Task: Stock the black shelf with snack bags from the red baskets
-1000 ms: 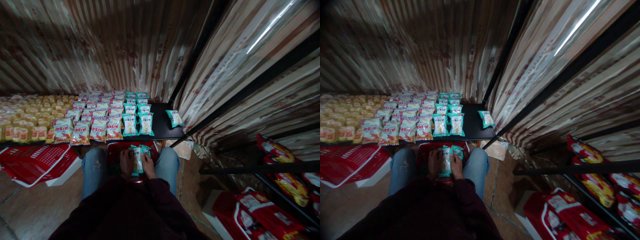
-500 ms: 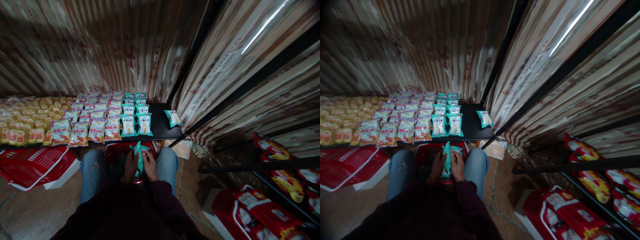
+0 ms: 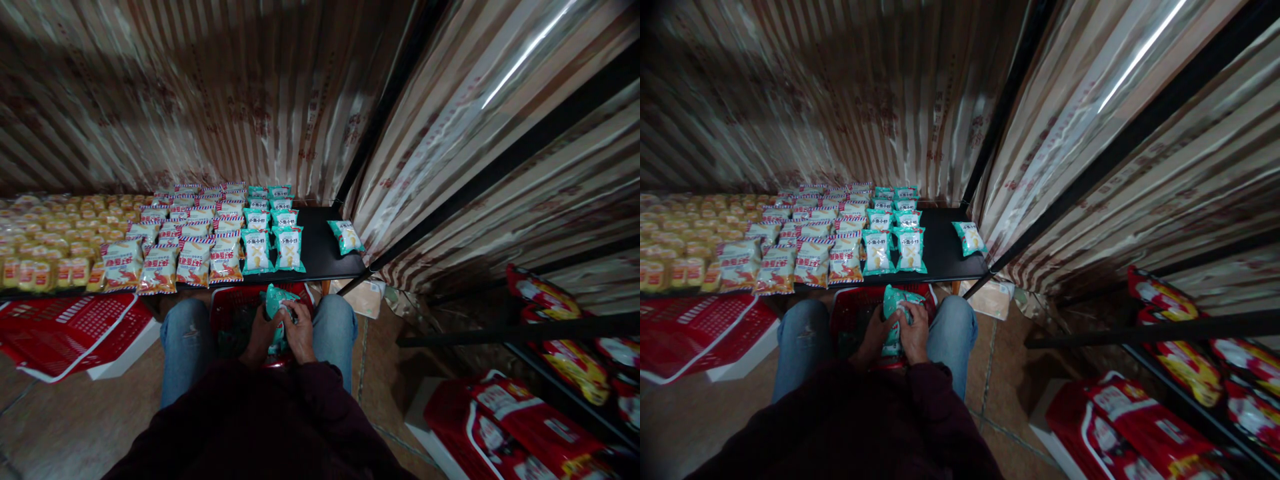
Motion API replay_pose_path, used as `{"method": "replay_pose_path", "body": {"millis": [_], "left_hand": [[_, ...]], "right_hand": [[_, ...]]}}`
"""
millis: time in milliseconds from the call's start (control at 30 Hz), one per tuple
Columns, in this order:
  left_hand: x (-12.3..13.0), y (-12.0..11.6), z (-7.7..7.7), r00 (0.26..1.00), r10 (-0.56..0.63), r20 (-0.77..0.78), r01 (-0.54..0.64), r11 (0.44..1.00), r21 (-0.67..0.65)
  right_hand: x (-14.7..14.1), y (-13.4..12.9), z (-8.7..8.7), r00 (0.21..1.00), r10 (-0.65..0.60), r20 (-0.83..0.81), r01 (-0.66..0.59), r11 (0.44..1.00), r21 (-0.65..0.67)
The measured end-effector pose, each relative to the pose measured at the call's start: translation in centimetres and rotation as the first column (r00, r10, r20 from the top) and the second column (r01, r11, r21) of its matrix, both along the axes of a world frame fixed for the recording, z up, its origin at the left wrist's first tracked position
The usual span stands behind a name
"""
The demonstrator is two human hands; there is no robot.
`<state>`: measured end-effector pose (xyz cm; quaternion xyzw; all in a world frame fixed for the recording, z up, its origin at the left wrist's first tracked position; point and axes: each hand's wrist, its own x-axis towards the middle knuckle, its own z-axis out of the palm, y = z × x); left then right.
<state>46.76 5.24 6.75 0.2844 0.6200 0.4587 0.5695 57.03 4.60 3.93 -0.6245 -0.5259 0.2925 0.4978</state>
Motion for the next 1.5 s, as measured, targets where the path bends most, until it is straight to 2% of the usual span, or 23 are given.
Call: {"method": "replay_pose_path", "body": {"millis": [100, 200, 300, 433, 567, 800, 933, 1167, 1300, 1500], "left_hand": [[-0.2, -0.1, -0.3, 0.995, 0.012, 0.096, -0.012, 1.000, -0.003], [-0.4, -0.2, -0.4, 0.981, 0.008, 0.195, -0.005, 1.000, -0.016], [-0.5, -0.2, -0.3, 0.951, 0.007, 0.310, -0.003, 1.000, -0.012], [-0.5, -0.1, 0.0, 0.915, -0.014, 0.403, 0.029, 0.999, -0.031], [-0.4, 0.0, 0.4, 0.896, -0.020, 0.443, 0.052, 0.997, -0.058], [-0.4, 0.1, 0.8, 0.869, -0.006, 0.495, 0.063, 0.993, -0.098], [-0.4, 0.3, 0.8, 0.855, -0.020, 0.519, 0.071, 0.994, -0.078], [-0.1, 0.4, 0.8, 0.790, -0.026, 0.613, 0.098, 0.992, -0.085], [0.2, 0.4, 0.7, 0.756, -0.035, 0.654, 0.129, 0.987, -0.095], [0.4, 0.7, 0.3, 0.712, -0.071, 0.699, 0.200, 0.974, -0.105]], "right_hand": [[0.0, 0.0, 0.0, 0.998, -0.053, 0.020, 0.053, 0.998, -0.031], [-0.1, 0.0, 0.2, 0.995, -0.094, -0.013, 0.092, 0.988, -0.127], [-0.2, -0.2, 0.8, 0.991, -0.072, -0.115, 0.044, 0.971, -0.235], [-0.3, -0.3, 1.4, 0.978, -0.052, -0.201, -0.007, 0.959, -0.283], [-0.1, -0.1, 1.3, 0.982, -0.089, -0.167, 0.040, 0.960, -0.278], [0.4, 0.1, 0.9, 0.992, -0.075, -0.105, 0.056, 0.984, -0.170], [0.6, 0.3, 0.8, 0.996, -0.059, -0.063, 0.050, 0.988, -0.148], [1.0, 0.7, 1.8, 0.999, -0.042, 0.008, 0.043, 0.993, -0.112], [1.3, 0.8, 2.4, 0.999, -0.051, -0.020, 0.048, 0.993, -0.107], [2.4, 1.0, 2.5, 0.992, -0.001, -0.123, -0.015, 0.991, -0.131]]}}
